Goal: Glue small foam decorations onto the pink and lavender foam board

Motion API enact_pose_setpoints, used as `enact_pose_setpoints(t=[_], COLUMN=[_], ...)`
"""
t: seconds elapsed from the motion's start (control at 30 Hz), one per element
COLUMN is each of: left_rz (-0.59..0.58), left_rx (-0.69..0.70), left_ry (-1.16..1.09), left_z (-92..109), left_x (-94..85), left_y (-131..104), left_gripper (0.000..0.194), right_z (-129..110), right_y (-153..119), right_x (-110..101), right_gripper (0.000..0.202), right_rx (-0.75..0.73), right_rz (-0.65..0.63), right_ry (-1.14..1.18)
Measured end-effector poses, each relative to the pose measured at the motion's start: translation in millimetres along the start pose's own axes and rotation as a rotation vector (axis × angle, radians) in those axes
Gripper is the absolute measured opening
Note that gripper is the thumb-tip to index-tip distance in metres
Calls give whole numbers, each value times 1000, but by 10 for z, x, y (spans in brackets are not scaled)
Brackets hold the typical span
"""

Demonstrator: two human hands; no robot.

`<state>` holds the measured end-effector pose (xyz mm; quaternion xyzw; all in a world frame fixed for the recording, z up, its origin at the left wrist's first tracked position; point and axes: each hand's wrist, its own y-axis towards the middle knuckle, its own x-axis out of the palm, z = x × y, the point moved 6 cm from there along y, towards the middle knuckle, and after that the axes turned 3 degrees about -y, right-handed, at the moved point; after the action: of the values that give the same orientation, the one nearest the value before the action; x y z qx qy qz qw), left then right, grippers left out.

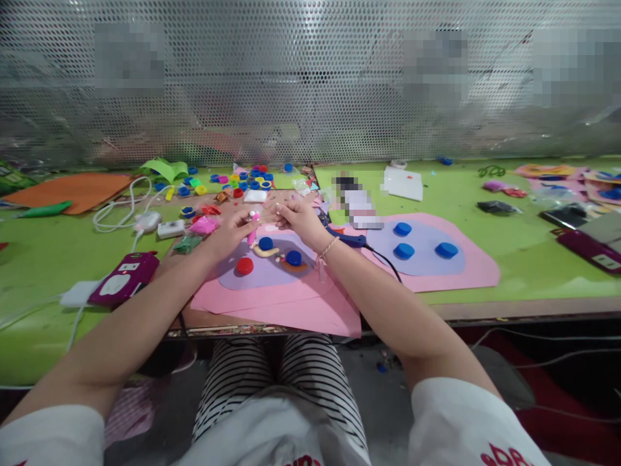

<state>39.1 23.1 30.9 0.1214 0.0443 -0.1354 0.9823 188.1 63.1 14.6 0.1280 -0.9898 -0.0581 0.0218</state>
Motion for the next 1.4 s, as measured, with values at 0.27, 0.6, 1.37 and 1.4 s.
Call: enact_pose_setpoints(t=[0.27, 0.6, 1.37, 1.4], left_rz=[45, 55, 30, 27], left_rx=[27, 94, -52, -81], left_ry=[72, 148, -30, -96], left_z=[99, 89, -130, -169], left_x=[13, -32, -53, -57], left_y=[-30, -19, 38, 50], left_gripper=[22, 16, 20, 22], right_z=[-37, 6, -7, -7], right_y=[-8, -8, -50, -53], right_x=[6, 57, 126, 125], right_gripper=[32, 29, 18, 15], right_rx=[-71, 3, 52, 59], right_rz=[-34, -69, -100, -92], right_ry=[-36, -5, -2, -4])
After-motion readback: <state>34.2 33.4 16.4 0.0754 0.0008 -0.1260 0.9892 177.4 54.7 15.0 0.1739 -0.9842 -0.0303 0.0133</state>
